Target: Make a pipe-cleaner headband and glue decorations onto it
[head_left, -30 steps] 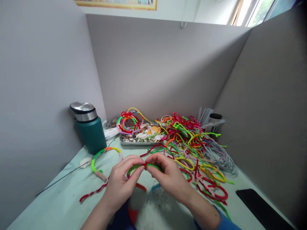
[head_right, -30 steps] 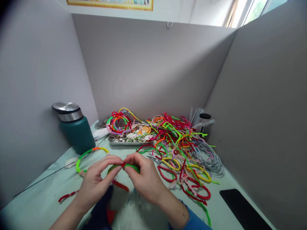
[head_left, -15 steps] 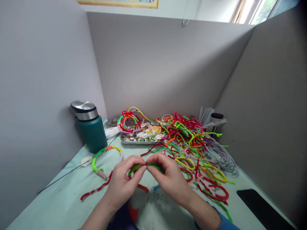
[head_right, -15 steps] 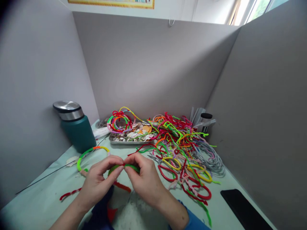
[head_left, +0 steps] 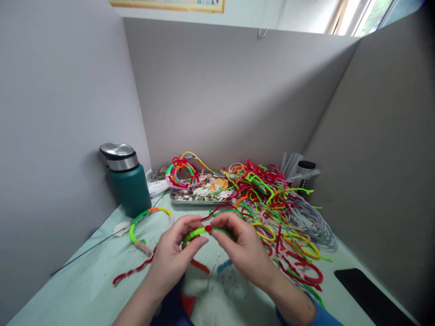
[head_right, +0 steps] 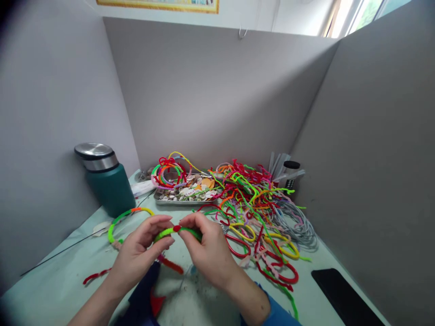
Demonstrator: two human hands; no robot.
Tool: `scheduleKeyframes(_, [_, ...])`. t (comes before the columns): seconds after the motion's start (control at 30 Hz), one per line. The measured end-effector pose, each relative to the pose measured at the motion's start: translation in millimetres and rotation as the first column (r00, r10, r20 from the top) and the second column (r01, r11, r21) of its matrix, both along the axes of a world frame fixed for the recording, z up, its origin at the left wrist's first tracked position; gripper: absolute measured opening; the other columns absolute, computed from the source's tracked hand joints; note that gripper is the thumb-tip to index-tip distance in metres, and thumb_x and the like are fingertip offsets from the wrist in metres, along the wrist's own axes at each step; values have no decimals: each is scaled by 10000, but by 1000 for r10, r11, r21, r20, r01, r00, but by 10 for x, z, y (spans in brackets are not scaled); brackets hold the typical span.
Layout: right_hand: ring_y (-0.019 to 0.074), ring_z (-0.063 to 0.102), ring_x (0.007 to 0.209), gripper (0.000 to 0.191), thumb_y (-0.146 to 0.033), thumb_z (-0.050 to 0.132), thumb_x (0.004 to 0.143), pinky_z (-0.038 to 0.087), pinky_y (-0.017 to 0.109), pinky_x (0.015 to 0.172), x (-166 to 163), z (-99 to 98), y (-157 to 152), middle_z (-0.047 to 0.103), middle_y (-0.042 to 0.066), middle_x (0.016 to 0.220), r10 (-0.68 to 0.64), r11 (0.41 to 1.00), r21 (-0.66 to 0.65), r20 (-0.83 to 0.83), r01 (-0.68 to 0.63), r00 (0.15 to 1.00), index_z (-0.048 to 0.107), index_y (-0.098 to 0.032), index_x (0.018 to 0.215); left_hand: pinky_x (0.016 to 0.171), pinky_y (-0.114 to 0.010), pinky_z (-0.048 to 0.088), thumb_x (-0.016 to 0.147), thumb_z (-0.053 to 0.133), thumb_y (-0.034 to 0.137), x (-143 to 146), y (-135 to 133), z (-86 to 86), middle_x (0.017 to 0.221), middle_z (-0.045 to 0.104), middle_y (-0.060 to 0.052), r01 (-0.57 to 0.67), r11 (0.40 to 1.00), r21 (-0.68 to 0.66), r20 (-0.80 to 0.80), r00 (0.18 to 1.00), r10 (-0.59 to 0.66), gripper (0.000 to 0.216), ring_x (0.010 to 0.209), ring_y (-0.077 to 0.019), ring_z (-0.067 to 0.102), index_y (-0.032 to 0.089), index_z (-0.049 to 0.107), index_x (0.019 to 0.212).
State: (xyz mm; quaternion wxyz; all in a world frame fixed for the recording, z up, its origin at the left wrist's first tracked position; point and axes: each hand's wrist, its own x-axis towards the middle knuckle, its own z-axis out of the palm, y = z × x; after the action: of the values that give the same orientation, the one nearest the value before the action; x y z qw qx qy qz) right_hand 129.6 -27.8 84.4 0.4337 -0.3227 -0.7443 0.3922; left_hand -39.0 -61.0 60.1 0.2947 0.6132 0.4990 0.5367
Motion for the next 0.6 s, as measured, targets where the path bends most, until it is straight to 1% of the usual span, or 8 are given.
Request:
scheduleKeyframes(0.07, [129, 586, 788, 116, -164, 552, 832, 461, 234, 691, 10, -7, 23, 633, 7, 873, -5, 999, -43, -30, 3, 1000, 574, -193, 942, 672, -238, 477, 800, 608, 303, -2, 0, -15, 923, 643, -25, -10, 999, -47, 7, 1000, 10, 258, 809, -153, 600, 226, 566, 1043])
scheduleKeyframes(0.13, [125, 583, 777, 135, -172, 552, 836, 460, 229, 675, 18, -7, 34, 631, 5, 879, -5, 998, -62, -50, 2, 999, 571, -200, 967, 576, -216, 446, 822, 571, 337, -2, -1, -18, 769, 619, 0, -22, 997, -74, 0, 1000, 23, 201, 646, -118, 553, 205, 592, 972])
scheduleKeyframes(0.2, [123, 586, 785, 175, -171, 550, 840, 463, 229, 685, 25, 6, 32, 633, 5, 900, 9, 999, -44, -47, -11, 999, 565, -208, 1011, 491, -198, 394, 832, 549, 363, 5, -2, -16, 671, 581, 21, -26, 994, -102, 24, 999, 28, 206, 526, -88, 474, 190, 601, 931])
scheduleKeyframes(0.23, [123, 588, 797, 196, -172, 555, 840, 464, 232, 699, 28, 17, 28, 635, 6, 918, 17, 1000, -17, -32, -18, 999, 563, -211, 1031, 461, -192, 367, 829, 549, 374, 11, -1, -15, 657, 575, 25, -23, 993, -116, 43, 999, 28, 217, 495, -78, 445, 184, 602, 920])
scheduleKeyframes(0.33, [128, 589, 844, 194, -171, 582, 828, 455, 240, 753, 35, 49, 20, 641, 10, 950, -11, 993, 118, 41, 6, 999, 589, -208, 1019, 413, -182, 314, 816, 556, 405, 31, 5, -21, 655, 581, 23, -8, 987, -158, 99, 995, 24, 253, 446, -59, 401, 173, 601, 908])
scheduleKeyframes(0.43, [122, 588, 845, 141, -149, 570, 836, 442, 232, 762, 34, 62, 16, 648, 2, 910, -62, 971, 235, 81, 41, 995, 620, -203, 956, 393, -177, 292, 808, 556, 428, 43, 12, -29, 623, 568, 30, 0, 981, -192, 130, 991, 25, 282, 422, -54, 387, 171, 599, 915])
scheduleKeyframes(0.5, [115, 590, 820, 132, -140, 560, 842, 440, 224, 744, 30, 60, 12, 650, -3, 879, -74, 963, 264, 91, 47, 993, 626, -202, 937, 385, -174, 284, 804, 557, 435, 47, 14, -27, 614, 563, 32, -1, 979, -206, 133, 991, 29, 289, 411, -51, 382, 171, 602, 912])
scheduleKeyframes(0.6, [117, 592, 791, 105, -154, 563, 845, 444, 224, 718, 25, 48, 4, 648, 1, 851, -87, 961, 270, 90, 60, 992, 625, -193, 920, 379, -169, 280, 799, 562, 436, 55, 15, -14, 605, 558, 34, -2, 977, -212, 131, 991, 31, 286, 403, -47, 381, 169, 609, 891])
